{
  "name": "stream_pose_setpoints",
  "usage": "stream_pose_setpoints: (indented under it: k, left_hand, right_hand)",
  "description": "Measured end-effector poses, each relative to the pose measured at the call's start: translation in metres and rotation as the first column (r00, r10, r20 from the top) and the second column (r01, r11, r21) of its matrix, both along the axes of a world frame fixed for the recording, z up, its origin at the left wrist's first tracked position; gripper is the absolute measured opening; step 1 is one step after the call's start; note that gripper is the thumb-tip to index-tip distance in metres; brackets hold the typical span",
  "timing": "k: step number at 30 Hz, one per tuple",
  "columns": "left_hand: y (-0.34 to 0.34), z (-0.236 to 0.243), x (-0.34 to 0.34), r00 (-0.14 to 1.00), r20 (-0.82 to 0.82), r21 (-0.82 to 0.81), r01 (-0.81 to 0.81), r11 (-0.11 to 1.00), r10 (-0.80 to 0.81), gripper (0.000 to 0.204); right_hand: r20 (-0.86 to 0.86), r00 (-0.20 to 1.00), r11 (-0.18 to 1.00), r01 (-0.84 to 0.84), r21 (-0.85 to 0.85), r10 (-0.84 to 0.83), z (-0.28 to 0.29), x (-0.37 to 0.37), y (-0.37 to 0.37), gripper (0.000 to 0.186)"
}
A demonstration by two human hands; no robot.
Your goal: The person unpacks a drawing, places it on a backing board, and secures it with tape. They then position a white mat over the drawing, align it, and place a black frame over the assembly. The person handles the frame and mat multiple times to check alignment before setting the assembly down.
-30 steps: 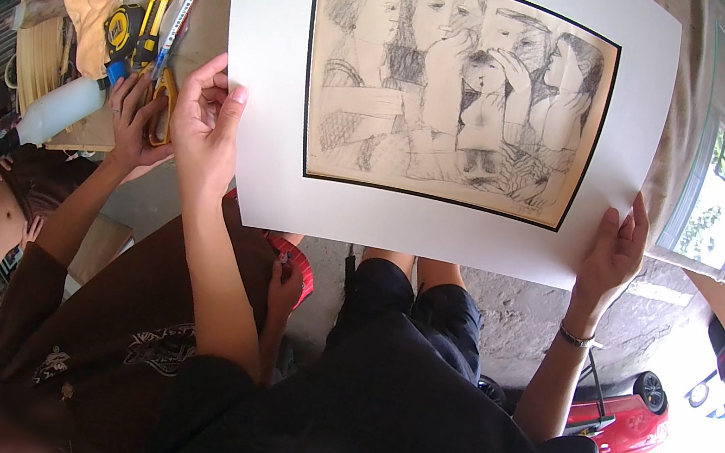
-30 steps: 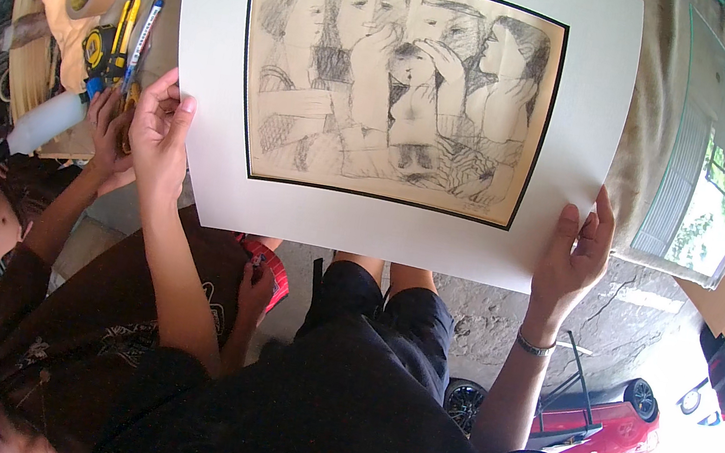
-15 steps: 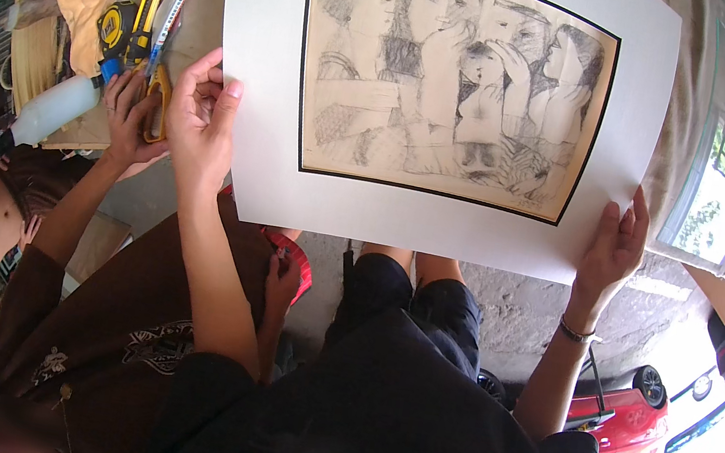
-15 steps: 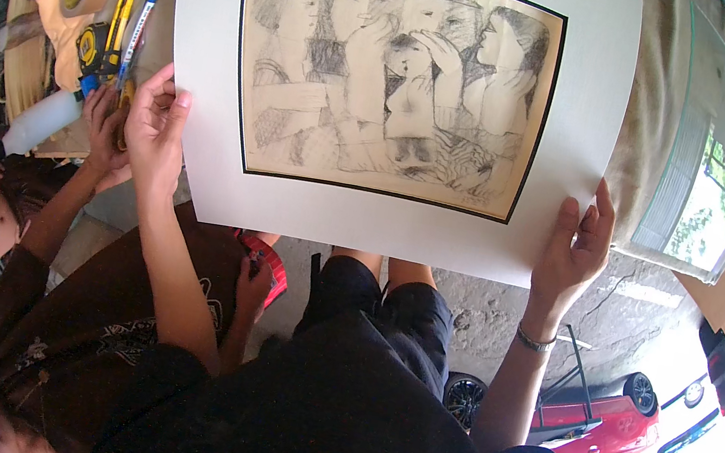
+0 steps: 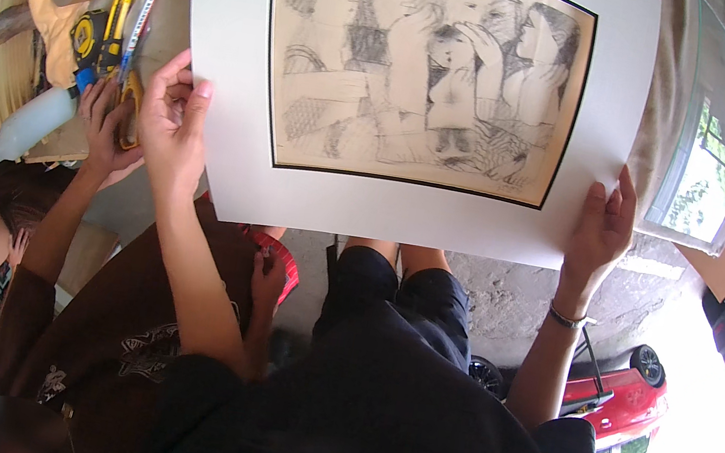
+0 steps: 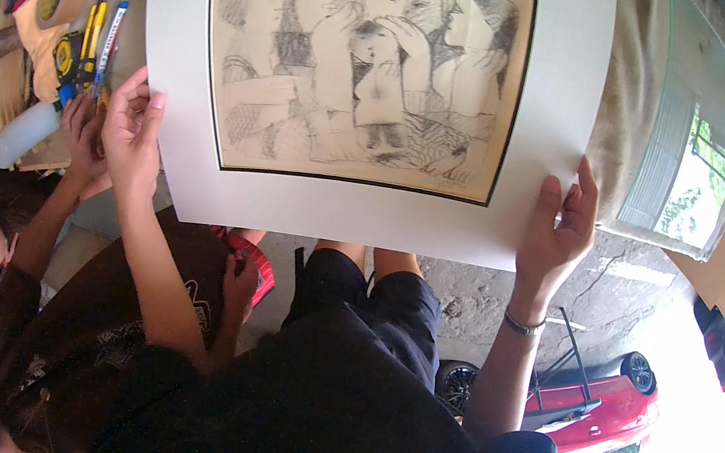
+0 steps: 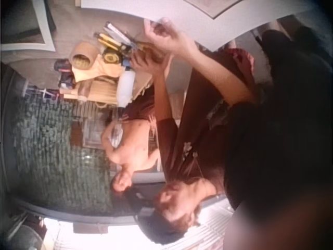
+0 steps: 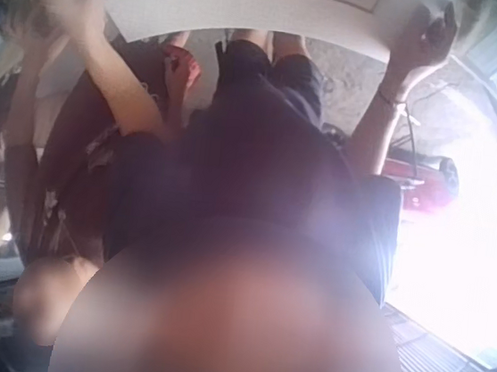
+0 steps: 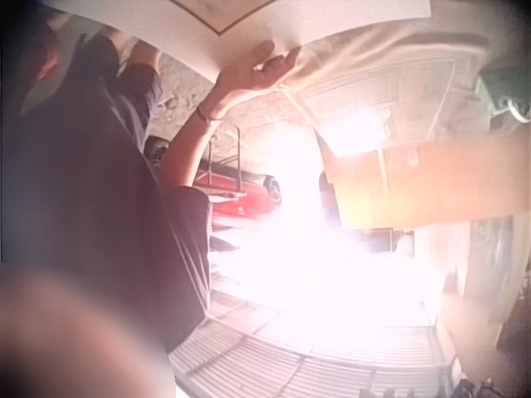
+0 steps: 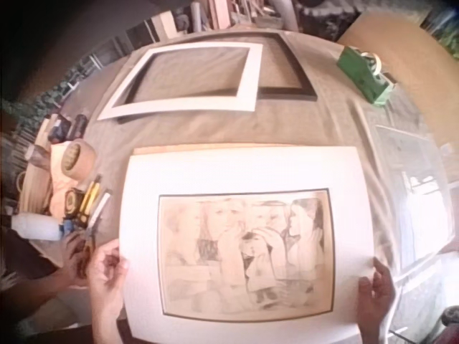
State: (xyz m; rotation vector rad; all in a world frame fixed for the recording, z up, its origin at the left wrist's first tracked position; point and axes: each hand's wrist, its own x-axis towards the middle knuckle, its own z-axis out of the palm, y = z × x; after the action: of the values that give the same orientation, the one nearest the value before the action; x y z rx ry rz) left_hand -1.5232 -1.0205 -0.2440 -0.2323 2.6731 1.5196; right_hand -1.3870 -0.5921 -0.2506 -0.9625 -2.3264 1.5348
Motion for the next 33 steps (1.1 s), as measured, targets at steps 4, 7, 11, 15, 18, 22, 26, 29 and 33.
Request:
stream_pose_setpoints:
  k: [4,7,11,15,18,22,26,29,33]
  left_hand:
    - [-0.0020,0.0005,0.0014,1.000,-0.004,-0.030,0.000,1.000,0.000,0.038]
    - [0.0000,0.0013,0.0017,1.000,0.002,-0.044,0.005,0.999,-0.005,0.038]
    - [0.0014,0.0005,0.0018,1.000,-0.003,-0.026,0.000,1.000,0.000,0.039]
    - [-0.0011,-0.0017,0.0020,1.000,-0.012,-0.051,0.008,0.999,-0.009,0.038]
    - [-0.0012,-0.0015,0.0025,1.000,-0.009,-0.054,0.008,0.999,-0.009,0.039]
    - [-0.0020,-0.0029,0.0018,1.000,-0.013,-0.052,0.006,0.999,-0.007,0.039]
    - [0.0012,0.0003,0.0006,0.999,-0.025,-0.124,0.016,0.992,-0.020,0.039]
    - [-0.0002,0.0013,0.0017,1.000,0.010,-0.122,0.013,0.992,-0.012,0.038]
    - [-0.0037,-0.0027,0.0054,0.999,-0.030,-0.082,-0.027,0.996,0.025,0.039]
  right_hand:
    - [-0.004,1.000,0.999,-0.028,0.017,0.028,-0.0034,0.0003,0.0022,0.043]
    - [0.033,0.999,0.997,-0.021,0.072,0.019,-0.0013,-0.0006,0.0007,0.041]
    - [0.064,0.997,0.982,-0.061,0.181,0.050,-0.0018,-0.0012,0.0013,0.039]
    - [0.055,0.997,0.973,-0.059,0.225,0.047,-0.0055,-0.0026,0.0009,0.038]
    - [0.067,0.996,0.963,-0.073,0.258,0.058,-0.0078,0.0000,0.0035,0.037]
    - [0.072,0.996,0.957,-0.069,0.283,0.051,-0.0074,-0.0013,0.0019,0.036]
    - [0.071,0.996,0.944,-0.079,0.320,0.060,-0.0060,-0.0037,-0.0004,0.037]
    - [0.103,0.992,0.932,-0.099,0.349,0.067,-0.0056,-0.0038,0.0008,0.038]
    - [0.129,0.989,0.906,-0.117,0.406,0.069,-0.0083,-0.0030,0.0017,0.038]
